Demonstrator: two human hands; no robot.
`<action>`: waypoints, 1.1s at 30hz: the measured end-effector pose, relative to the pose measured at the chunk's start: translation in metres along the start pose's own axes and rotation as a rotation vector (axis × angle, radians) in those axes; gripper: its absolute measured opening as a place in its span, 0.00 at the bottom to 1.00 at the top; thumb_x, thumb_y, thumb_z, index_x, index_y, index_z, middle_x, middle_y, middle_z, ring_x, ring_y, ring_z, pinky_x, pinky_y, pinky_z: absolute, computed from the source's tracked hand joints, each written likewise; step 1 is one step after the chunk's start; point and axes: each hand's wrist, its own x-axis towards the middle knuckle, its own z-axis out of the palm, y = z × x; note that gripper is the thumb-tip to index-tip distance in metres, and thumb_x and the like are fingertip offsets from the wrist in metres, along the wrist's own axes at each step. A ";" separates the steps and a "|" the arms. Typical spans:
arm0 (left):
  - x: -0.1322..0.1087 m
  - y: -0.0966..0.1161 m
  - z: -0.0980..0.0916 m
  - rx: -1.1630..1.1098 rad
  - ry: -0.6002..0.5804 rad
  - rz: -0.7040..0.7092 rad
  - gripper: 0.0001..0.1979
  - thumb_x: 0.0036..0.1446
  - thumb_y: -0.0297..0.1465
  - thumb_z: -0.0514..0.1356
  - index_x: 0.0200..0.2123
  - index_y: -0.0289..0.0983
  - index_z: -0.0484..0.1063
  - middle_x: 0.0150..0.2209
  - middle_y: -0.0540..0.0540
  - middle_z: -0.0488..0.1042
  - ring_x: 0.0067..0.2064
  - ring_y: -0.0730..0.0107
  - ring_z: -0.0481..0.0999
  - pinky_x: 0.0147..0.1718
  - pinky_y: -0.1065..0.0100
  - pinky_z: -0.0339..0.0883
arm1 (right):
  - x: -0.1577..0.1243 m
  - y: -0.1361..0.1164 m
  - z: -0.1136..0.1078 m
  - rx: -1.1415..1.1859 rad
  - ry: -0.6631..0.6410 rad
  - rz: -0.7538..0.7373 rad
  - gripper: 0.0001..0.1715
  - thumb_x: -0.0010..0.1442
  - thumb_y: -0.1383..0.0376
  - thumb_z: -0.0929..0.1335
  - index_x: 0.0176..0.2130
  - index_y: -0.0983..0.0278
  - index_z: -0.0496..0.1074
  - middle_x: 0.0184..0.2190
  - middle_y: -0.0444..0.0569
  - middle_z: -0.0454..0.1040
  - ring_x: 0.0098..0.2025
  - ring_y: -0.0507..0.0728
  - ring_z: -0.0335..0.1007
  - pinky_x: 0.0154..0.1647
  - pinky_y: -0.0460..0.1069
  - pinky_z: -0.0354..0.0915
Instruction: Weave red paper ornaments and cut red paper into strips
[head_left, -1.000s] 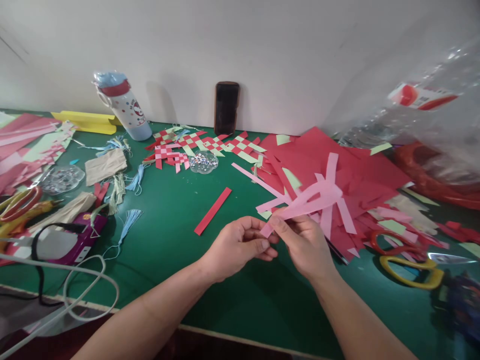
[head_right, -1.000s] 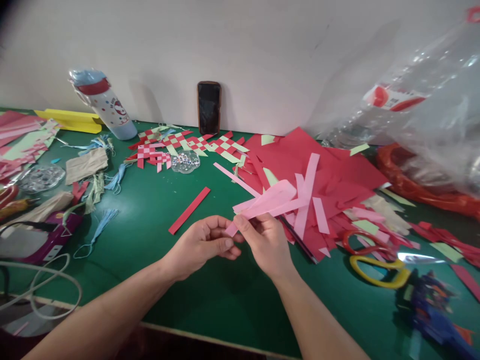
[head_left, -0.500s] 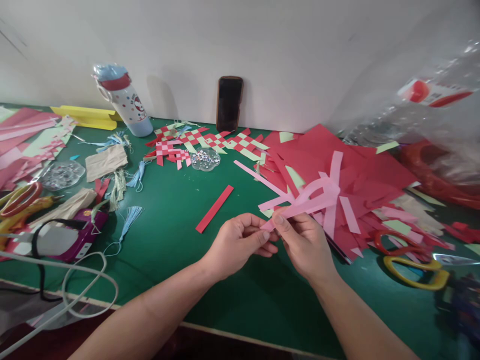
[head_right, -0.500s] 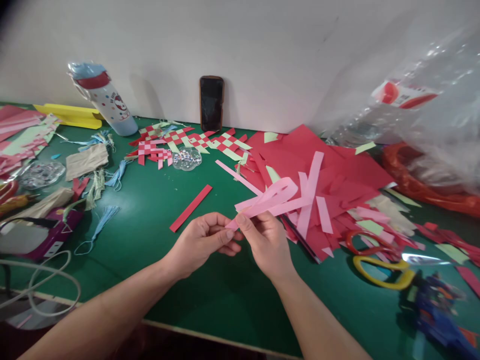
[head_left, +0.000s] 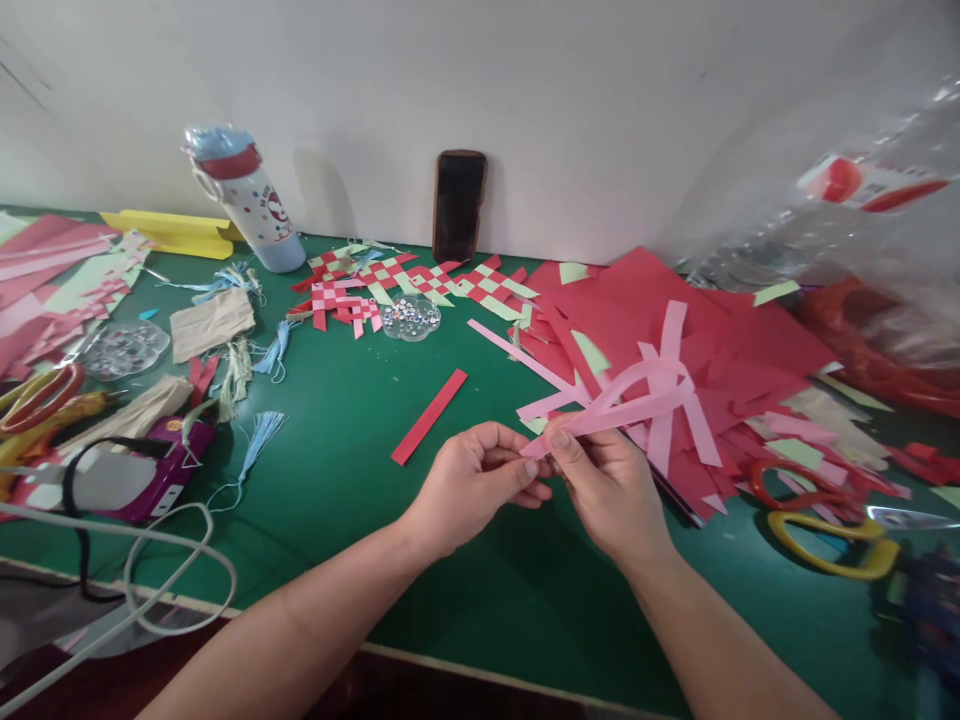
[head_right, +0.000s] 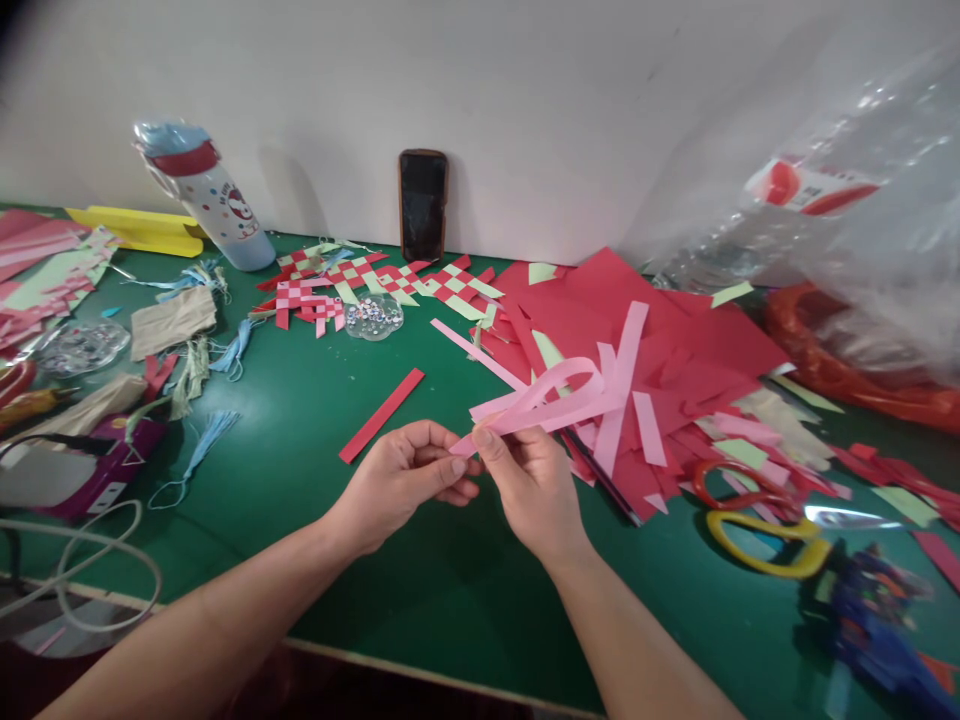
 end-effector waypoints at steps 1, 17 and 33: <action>0.000 0.000 0.000 -0.003 0.002 0.002 0.16 0.49 0.36 0.71 0.32 0.32 0.71 0.31 0.46 0.79 0.29 0.74 0.79 0.32 0.71 0.75 | 0.000 0.000 0.000 -0.005 0.000 0.004 0.18 0.58 0.50 0.70 0.35 0.62 0.73 0.29 0.47 0.74 0.30 0.55 0.69 0.30 0.50 0.66; 0.000 0.001 -0.001 0.014 0.037 -0.006 0.19 0.45 0.39 0.72 0.31 0.32 0.71 0.30 0.46 0.80 0.28 0.75 0.79 0.31 0.71 0.75 | -0.001 0.001 0.000 0.005 -0.048 0.033 0.15 0.61 0.52 0.69 0.35 0.62 0.73 0.28 0.47 0.74 0.29 0.54 0.69 0.31 0.50 0.67; -0.001 0.002 -0.001 0.030 0.051 -0.007 0.18 0.46 0.39 0.72 0.31 0.32 0.71 0.31 0.45 0.80 0.29 0.72 0.80 0.32 0.69 0.75 | -0.002 -0.004 0.000 0.006 -0.056 0.017 0.15 0.61 0.53 0.69 0.33 0.62 0.73 0.27 0.46 0.74 0.29 0.54 0.69 0.32 0.50 0.67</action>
